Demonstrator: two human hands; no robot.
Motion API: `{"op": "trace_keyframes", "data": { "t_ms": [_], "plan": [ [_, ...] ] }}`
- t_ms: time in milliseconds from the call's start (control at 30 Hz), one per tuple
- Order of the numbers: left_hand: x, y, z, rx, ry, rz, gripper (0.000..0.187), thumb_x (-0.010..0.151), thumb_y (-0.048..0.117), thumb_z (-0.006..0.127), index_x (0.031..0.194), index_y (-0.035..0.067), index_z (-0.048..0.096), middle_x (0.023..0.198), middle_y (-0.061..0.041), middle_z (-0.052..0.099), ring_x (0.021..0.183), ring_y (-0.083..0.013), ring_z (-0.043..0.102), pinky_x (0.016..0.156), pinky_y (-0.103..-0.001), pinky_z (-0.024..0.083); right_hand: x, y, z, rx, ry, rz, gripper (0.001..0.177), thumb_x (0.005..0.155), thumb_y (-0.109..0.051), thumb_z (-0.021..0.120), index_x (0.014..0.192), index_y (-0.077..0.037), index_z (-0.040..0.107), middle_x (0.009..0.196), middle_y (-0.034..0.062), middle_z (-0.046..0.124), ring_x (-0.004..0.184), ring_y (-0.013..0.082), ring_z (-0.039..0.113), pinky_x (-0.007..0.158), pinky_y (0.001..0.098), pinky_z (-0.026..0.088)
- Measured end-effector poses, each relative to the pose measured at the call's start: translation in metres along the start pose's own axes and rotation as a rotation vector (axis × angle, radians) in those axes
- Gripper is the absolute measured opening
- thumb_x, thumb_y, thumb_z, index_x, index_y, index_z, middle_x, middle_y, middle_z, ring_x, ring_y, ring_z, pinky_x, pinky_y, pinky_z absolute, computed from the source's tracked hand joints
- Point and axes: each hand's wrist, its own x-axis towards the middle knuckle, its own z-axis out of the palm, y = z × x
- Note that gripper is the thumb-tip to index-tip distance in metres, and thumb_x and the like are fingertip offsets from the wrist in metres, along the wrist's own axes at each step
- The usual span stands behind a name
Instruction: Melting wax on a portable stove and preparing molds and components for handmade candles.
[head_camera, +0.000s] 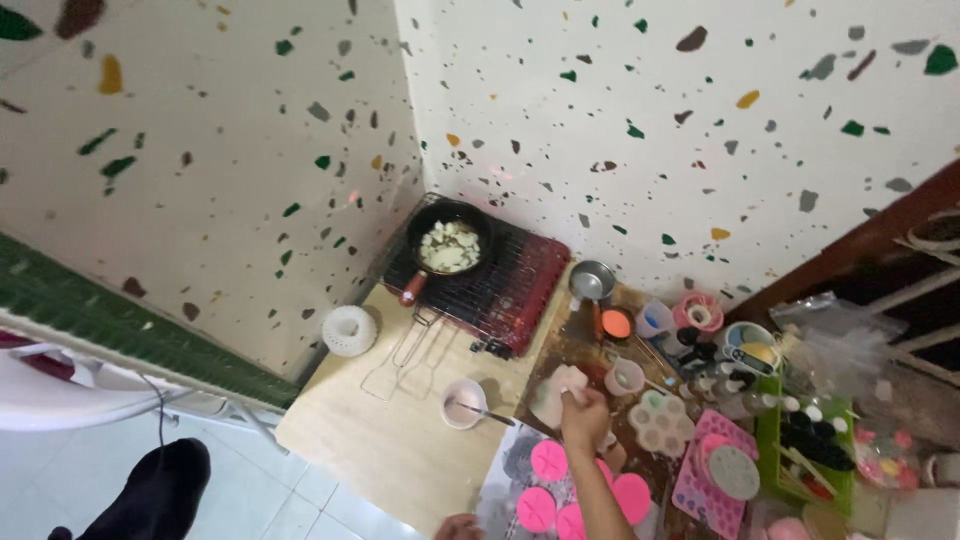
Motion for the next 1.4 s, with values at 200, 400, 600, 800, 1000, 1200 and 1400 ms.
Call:
{"op": "trace_keyframes", "data": {
  "t_ms": [200,400,600,800,1000,1200,1400],
  "plan": [
    [0.022,-0.038,0.132,0.096,0.166,0.012,0.038,0.095,0.036,0.058,0.113,0.004,0.070,0.094,-0.014,0.077,0.085,-0.0275,0.075,0.080,-0.043,0.063,-0.043,-0.038,-0.067,-0.051,0.078,-0.243,0.038,0.080,-0.027,0.081,0.110,-0.005,0.073,0.100,0.0177,0.074,0.095,0.0359,0.070,0.085,0.0464,0.054],
    [-0.073,0.057,0.375,0.193,0.069,0.390,0.041,0.093,0.042,0.063,0.118,0.010,0.068,0.101,-0.002,0.071,0.087,-0.0136,0.066,0.078,-0.032,0.054,-0.089,-0.022,-0.148,0.825,-0.203,0.147,0.042,0.086,-0.016,0.075,0.122,0.001,0.062,0.109,0.0136,0.070,0.096,0.0259,0.068,0.081,0.0399,0.056],
    [-0.114,0.055,0.463,0.443,-0.126,0.564,0.024,0.088,0.021,0.073,0.106,0.007,0.070,0.095,0.000,0.071,0.085,-0.0095,0.064,0.076,-0.027,0.053,-0.117,0.016,-0.214,1.004,-0.210,-0.043,0.057,0.078,0.000,0.073,0.131,-0.002,0.052,0.124,0.0132,0.065,0.108,0.0240,0.066,0.086,0.0395,0.059],
    [-0.142,0.036,0.510,0.860,-0.265,0.438,0.021,0.081,0.010,0.081,0.097,0.002,0.071,0.086,0.000,0.070,0.077,-0.0080,0.063,0.069,-0.025,0.052,-0.121,-0.038,-0.347,0.634,-0.270,-0.165,0.053,0.076,0.002,0.076,0.128,-0.004,0.062,0.118,0.0076,0.072,0.107,0.0162,0.068,0.089,0.0320,0.056],
    [-0.136,0.004,0.542,0.980,-0.333,0.265,0.018,0.081,0.012,0.082,0.094,0.004,0.074,0.084,0.003,0.068,0.076,-0.0060,0.061,0.067,-0.023,0.049,-0.120,-0.054,-0.418,0.576,-0.344,0.026,0.033,0.080,-0.003,0.080,0.113,0.003,0.075,0.101,0.0059,0.078,0.090,0.0140,0.070,0.080,0.0311,0.057],
    [-0.133,-0.027,0.573,0.915,-0.401,0.122,0.017,0.083,0.015,0.080,0.091,0.002,0.074,0.080,-0.001,0.072,0.070,-0.0089,0.064,0.063,-0.025,0.050,-0.119,-0.042,-0.470,0.649,-0.459,0.041,0.032,0.079,-0.008,0.081,0.109,0.001,0.077,0.097,0.0046,0.078,0.084,0.0109,0.069,0.074,0.0293,0.056],
    [-0.125,-0.061,0.599,0.832,-0.475,0.024,0.022,0.089,0.020,0.078,0.092,-0.001,0.074,0.078,-0.003,0.070,0.068,-0.0099,0.063,0.061,-0.026,0.049,-0.105,-0.013,-0.513,0.693,-0.533,0.034,0.029,0.081,-0.009,0.081,0.107,0.002,0.077,0.092,0.0030,0.076,0.077,0.0101,0.066,0.066,0.0277,0.054]
  ]
}}
